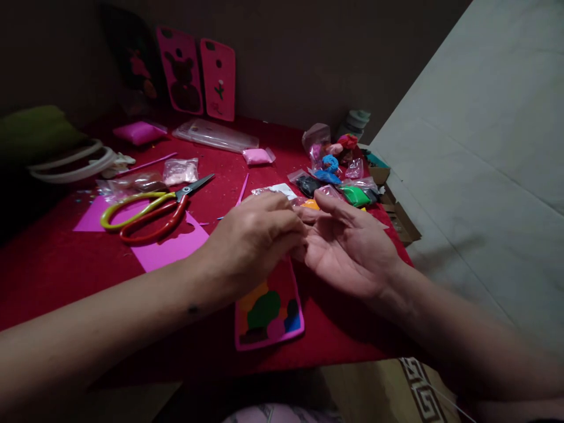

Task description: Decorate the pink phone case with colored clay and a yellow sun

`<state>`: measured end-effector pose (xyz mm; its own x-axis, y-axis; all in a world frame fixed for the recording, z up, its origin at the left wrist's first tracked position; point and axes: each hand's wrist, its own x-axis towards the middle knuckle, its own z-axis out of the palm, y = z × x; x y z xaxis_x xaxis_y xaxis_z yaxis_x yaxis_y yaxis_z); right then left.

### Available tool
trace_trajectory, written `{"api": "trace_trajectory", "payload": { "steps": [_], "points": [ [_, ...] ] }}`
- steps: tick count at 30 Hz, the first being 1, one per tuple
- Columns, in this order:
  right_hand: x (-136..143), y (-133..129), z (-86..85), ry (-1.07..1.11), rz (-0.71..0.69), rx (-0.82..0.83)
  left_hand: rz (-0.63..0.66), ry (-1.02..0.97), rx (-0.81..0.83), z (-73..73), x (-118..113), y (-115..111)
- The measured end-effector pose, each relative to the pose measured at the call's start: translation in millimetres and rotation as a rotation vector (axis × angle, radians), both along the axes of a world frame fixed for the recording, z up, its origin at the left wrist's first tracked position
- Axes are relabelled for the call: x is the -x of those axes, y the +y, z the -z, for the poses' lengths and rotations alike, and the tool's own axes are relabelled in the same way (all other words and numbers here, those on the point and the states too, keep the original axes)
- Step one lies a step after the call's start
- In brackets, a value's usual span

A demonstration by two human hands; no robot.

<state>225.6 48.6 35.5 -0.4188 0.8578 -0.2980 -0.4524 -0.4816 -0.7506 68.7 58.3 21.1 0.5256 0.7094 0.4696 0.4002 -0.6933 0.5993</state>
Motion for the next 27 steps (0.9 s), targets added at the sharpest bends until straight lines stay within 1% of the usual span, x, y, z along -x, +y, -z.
{"api": "trace_trajectory", "payload": {
  "steps": [2, 4, 6, 9, 11, 14, 20, 24, 27],
  "points": [
    [-3, -2, 2.5, 0.020, 0.006, 0.018, -0.067, -0.180, 0.287, -3.5, 2, -1],
    [-6, -4, 6.6, 0.005, -0.022, 0.036, -0.102, -0.347, 0.551, -3.5, 4, 0],
    [-8, -5, 11.2, -0.017, -0.070, 0.031, -0.100, -0.450, 0.718, -0.6, 7, 1],
    [-9, -5, 17.8, -0.030, -0.098, -0.013, -0.041, -0.502, 0.868, 4.2, 9, 1],
    [-9, -4, 21.4, -0.046, -0.099, -0.037, -0.011, -0.523, 0.923, 5.6, 9, 0],
    [-8, -3, 25.2, -0.075, -0.079, -0.051, -0.004, -0.546, 0.941, 5.9, 8, 0],
    [-9, -2, 24.2, -0.123, -0.043, -0.026, -0.046, -0.500, 0.980, 8.5, 13, 5],
    [-10, -1, 23.1, -0.159, -0.039, -0.006, -0.032, -0.500, 0.969, 11.0, 15, 7],
    [-11, 1, 24.7, -0.160, -0.071, 0.004, -0.025, -0.456, 0.950, 9.8, 15, 7]
  ]
}}
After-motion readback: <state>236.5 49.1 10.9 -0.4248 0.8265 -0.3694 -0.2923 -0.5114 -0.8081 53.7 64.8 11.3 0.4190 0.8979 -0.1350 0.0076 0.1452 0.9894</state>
